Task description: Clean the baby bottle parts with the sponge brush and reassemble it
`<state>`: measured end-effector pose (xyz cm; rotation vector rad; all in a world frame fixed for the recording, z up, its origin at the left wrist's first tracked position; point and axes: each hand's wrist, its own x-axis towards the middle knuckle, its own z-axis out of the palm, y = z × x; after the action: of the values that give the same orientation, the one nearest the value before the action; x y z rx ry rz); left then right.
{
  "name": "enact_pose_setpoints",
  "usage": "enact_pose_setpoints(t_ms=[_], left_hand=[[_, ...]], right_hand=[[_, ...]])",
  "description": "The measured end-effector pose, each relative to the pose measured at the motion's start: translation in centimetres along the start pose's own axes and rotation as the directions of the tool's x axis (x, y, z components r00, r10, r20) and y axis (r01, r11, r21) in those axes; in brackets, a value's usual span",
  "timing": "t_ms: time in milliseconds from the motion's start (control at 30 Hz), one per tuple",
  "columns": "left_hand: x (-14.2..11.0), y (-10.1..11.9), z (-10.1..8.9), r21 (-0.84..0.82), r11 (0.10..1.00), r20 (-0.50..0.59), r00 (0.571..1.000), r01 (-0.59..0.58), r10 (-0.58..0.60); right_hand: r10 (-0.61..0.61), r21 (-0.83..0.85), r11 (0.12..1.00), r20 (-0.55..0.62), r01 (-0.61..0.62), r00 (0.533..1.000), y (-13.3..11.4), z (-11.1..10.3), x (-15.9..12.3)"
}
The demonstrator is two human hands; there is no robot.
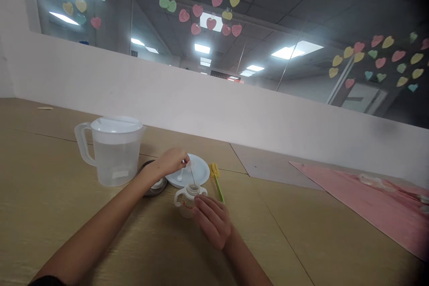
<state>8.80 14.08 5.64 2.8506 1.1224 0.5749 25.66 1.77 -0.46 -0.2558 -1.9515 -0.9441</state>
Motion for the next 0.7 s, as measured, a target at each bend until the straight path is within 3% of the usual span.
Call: enact_pose_setpoints(t_ms=[233,467,700], left_hand=[[-0.1,-0.3,0.0,-0.066,0.998,-0.006,1.000,-0.019,0.019],[-0.1,-0.3,0.0,-0.103,0.994,0.001,1.000,-0.027,0.027],[-0.1,-0.2,-0.1,-0.103,0.994,0.012,0.999,-0.028,0.030]], right_hand=[[-0.025,0.026,0.999,0.049,0.024,0.998,-0.4,-0.1,-0.2],[-0.032,0.064,0.997,0.010,0.032,0.999,-0.5,-0.2,1.0],[-0.034,0.066,0.997,0.042,0.032,0.999,-0.6,-0.1,0.8]])
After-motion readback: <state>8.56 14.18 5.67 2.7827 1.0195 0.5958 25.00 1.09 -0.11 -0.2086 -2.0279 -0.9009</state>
